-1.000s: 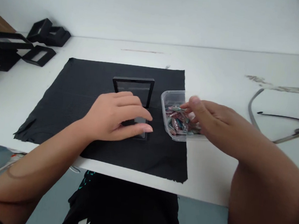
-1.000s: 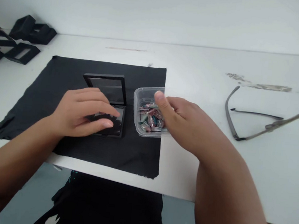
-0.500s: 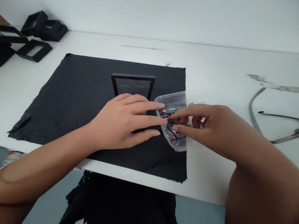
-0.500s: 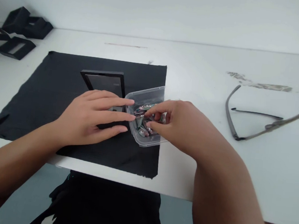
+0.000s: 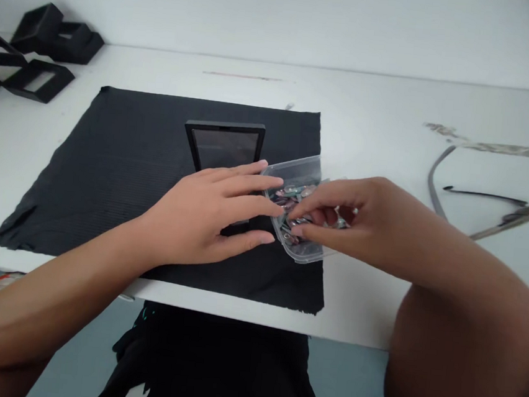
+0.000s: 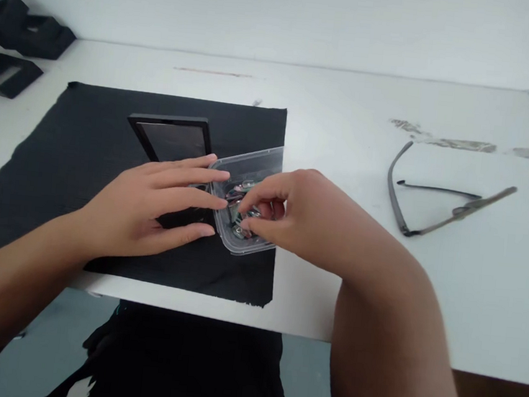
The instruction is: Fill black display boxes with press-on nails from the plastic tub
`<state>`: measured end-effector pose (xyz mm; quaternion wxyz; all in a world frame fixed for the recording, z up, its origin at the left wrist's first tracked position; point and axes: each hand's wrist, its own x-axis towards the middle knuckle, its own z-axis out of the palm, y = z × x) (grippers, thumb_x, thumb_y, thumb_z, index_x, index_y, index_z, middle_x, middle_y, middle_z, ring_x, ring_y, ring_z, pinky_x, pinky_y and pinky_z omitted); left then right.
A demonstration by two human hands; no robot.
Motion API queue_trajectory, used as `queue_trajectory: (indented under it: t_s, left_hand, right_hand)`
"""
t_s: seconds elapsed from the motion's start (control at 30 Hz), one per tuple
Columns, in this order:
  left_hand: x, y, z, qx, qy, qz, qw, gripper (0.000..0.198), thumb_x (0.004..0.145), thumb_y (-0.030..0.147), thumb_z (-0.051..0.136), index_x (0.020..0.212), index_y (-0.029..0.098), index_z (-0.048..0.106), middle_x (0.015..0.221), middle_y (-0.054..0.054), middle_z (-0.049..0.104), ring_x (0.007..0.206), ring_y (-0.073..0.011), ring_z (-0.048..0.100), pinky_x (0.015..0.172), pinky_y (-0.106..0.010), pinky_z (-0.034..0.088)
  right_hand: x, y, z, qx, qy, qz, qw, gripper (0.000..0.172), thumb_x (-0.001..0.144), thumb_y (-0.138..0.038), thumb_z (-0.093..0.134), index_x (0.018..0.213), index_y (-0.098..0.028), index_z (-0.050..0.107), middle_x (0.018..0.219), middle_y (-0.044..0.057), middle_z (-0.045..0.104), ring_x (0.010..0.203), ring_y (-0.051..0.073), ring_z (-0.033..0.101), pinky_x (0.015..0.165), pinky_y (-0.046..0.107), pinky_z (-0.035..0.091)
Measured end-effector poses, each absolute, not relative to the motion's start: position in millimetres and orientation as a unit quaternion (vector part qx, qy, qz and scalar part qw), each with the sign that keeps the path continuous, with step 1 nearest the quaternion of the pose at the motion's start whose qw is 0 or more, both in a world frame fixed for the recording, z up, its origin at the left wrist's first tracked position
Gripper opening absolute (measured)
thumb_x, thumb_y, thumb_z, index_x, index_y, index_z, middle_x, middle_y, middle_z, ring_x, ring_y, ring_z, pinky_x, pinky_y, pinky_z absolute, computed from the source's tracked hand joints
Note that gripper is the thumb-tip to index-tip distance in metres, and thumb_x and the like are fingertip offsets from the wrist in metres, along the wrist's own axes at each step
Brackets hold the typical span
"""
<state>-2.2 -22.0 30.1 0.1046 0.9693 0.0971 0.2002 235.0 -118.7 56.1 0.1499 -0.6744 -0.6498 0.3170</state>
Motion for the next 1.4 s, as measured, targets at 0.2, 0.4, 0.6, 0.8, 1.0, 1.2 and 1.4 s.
queue_trajectory:
  t_s: [0.2, 0.4, 0.6, 0.8, 1.0, 1.2, 1.4]
  left_hand:
    - [-3.2, -19.0, 30.5, 0.967, 0.086, 0.22, 0.098, 0.025, 0.096, 0.038, 0.062, 0.118, 0.03, 0.072, 0.138, -0.003, 0.065, 0.13, -0.0241, 0.061, 0.106, -0.041, 0.055]
    - [-2.6, -16.2, 29.8, 0.963, 0.085, 0.238, 0.097, 0.022, 0.095, 0.036, 0.063, 0.114, 0.033, 0.075, 0.131, -0.003, 0.069, 0.114, -0.0227, 0.07, 0.096, -0.04, 0.058]
    - [-2.6, -17.5, 30.6, 0.965, 0.093, 0.229, 0.093, 0.024, 0.096, 0.038, 0.062, 0.116, 0.034, 0.074, 0.133, -0.004, 0.069, 0.11, -0.0234, 0.071, 0.091, -0.04, 0.058]
    - [-2.2, -18.5, 31.0, 0.967, 0.09, 0.226, 0.079, 0.025, 0.097, 0.039, 0.06, 0.117, 0.033, 0.074, 0.133, -0.003, 0.069, 0.108, -0.0224, 0.072, 0.089, -0.038, 0.057]
    - [-1.8, -18.5, 29.9, 0.967, 0.093, 0.226, 0.076, 0.026, 0.097, 0.039, 0.059, 0.118, 0.033, 0.073, 0.132, -0.002, 0.069, 0.108, -0.0227, 0.072, 0.089, -0.04, 0.058]
    - [-1.7, -19.6, 29.9, 0.966, 0.097, 0.227, 0.077, 0.027, 0.097, 0.041, 0.059, 0.119, 0.033, 0.073, 0.132, -0.002, 0.069, 0.108, -0.0214, 0.072, 0.09, -0.038, 0.058]
    - [-2.1, -20.0, 30.5, 0.963, 0.099, 0.237, 0.08, 0.028, 0.094, 0.049, 0.063, 0.113, 0.033, 0.075, 0.129, -0.002, 0.071, 0.102, -0.0207, 0.074, 0.09, -0.037, 0.058]
  right_hand:
    - [236.1, -113.4, 50.8, -0.676, -0.627, 0.376, 0.094, 0.022, 0.077, -0.05, 0.072, 0.086, -0.032, 0.079, 0.061, -0.003, 0.058, 0.052, 0.012, 0.046, 0.047, 0.027, 0.036]
    - [233.3, -111.9, 52.2, -0.689, -0.613, 0.378, 0.085, 0.017, 0.078, -0.045, 0.07, 0.085, -0.033, 0.079, 0.061, -0.003, 0.057, 0.051, 0.011, 0.043, 0.046, 0.026, 0.034]
    - [231.2, -110.9, 50.9, -0.687, -0.62, 0.373, 0.071, 0.019, 0.079, -0.048, 0.068, 0.085, -0.033, 0.079, 0.058, -0.004, 0.053, 0.05, 0.012, 0.042, 0.046, 0.028, 0.033]
    - [233.5, -109.9, 47.1, -0.672, -0.633, 0.377, 0.072, 0.017, 0.082, -0.044, 0.067, 0.08, -0.031, 0.077, 0.057, -0.003, 0.052, 0.052, 0.012, 0.042, 0.047, 0.028, 0.033]
    - [232.4, -109.7, 50.6, -0.679, -0.62, 0.386, 0.068, 0.023, 0.086, -0.046, 0.063, 0.079, -0.029, 0.075, 0.056, -0.003, 0.052, 0.048, 0.011, 0.036, 0.044, 0.028, 0.031]
    - [229.7, -109.3, 49.6, -0.687, -0.626, 0.363, 0.073, 0.024, 0.086, -0.047, 0.062, 0.075, -0.028, 0.073, 0.054, -0.004, 0.049, 0.047, 0.009, 0.037, 0.043, 0.028, 0.03]
    - [228.7, -109.5, 48.4, -0.686, -0.629, 0.351, 0.097, 0.018, 0.081, -0.046, 0.069, 0.089, -0.032, 0.076, 0.056, -0.006, 0.05, 0.049, 0.01, 0.041, 0.044, 0.027, 0.033]
